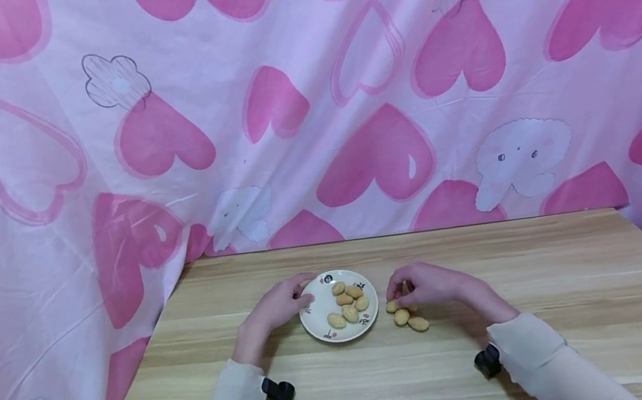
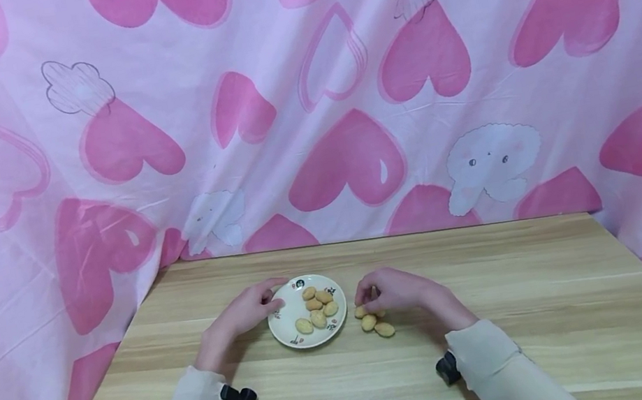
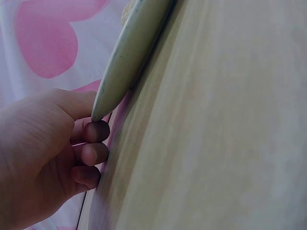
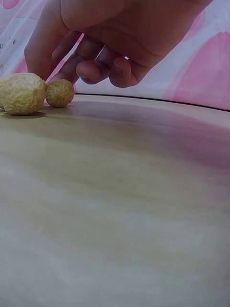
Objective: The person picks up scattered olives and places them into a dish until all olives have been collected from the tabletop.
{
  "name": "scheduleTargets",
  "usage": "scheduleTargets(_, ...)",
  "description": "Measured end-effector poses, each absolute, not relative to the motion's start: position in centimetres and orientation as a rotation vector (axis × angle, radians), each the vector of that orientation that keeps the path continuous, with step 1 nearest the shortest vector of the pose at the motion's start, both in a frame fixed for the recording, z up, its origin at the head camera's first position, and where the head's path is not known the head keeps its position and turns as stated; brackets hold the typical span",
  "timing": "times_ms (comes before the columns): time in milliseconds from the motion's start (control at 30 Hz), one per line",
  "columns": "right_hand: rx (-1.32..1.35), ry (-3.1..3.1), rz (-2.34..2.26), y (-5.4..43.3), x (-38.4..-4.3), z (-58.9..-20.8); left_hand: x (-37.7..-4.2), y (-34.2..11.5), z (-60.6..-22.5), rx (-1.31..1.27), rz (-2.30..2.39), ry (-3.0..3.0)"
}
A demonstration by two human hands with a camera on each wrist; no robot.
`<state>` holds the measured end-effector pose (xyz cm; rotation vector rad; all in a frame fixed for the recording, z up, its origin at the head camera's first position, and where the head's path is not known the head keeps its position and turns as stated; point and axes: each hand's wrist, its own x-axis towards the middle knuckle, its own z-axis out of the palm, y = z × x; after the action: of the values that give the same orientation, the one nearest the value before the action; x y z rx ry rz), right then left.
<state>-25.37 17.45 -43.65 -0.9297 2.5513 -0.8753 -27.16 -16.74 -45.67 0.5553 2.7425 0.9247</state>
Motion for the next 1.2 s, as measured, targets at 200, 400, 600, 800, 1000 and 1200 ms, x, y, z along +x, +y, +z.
scheduleTargets(200,-0.905,2.582,-0.884,17.4,-25.4,-43.7,-27.2,-16.7,-45.8,0.577,0.925,2.751)
scheduleTargets(400,-0.892,2.587,-0.908,17.2,-25.4,-43.5,-27.3,-16.7,-45.9,0.588,0.913,2.766)
scheduleTargets(600,-0.953,2.628,-0.91,16.7,-25.4,-43.3,-27.3,-16.7,-45.9,0.578,0.897,2.768)
scheduleTargets(800,-1.007,2.651,-0.894,15.7,-25.4,-42.8,-27.3,-16.8,-45.9,0.581,0.899,2.766)
scheduleTargets(1000,-1.044,2.667,-0.877,14.7,-25.4,-42.6,-27.3,-16.8,-45.9,0.584,0.907,2.762)
scheduleTargets(1200,-1.062,2.688,-0.876,13.6,-25.3,-42.2,-27.2,-16.8,-45.8,0.591,0.917,2.76)
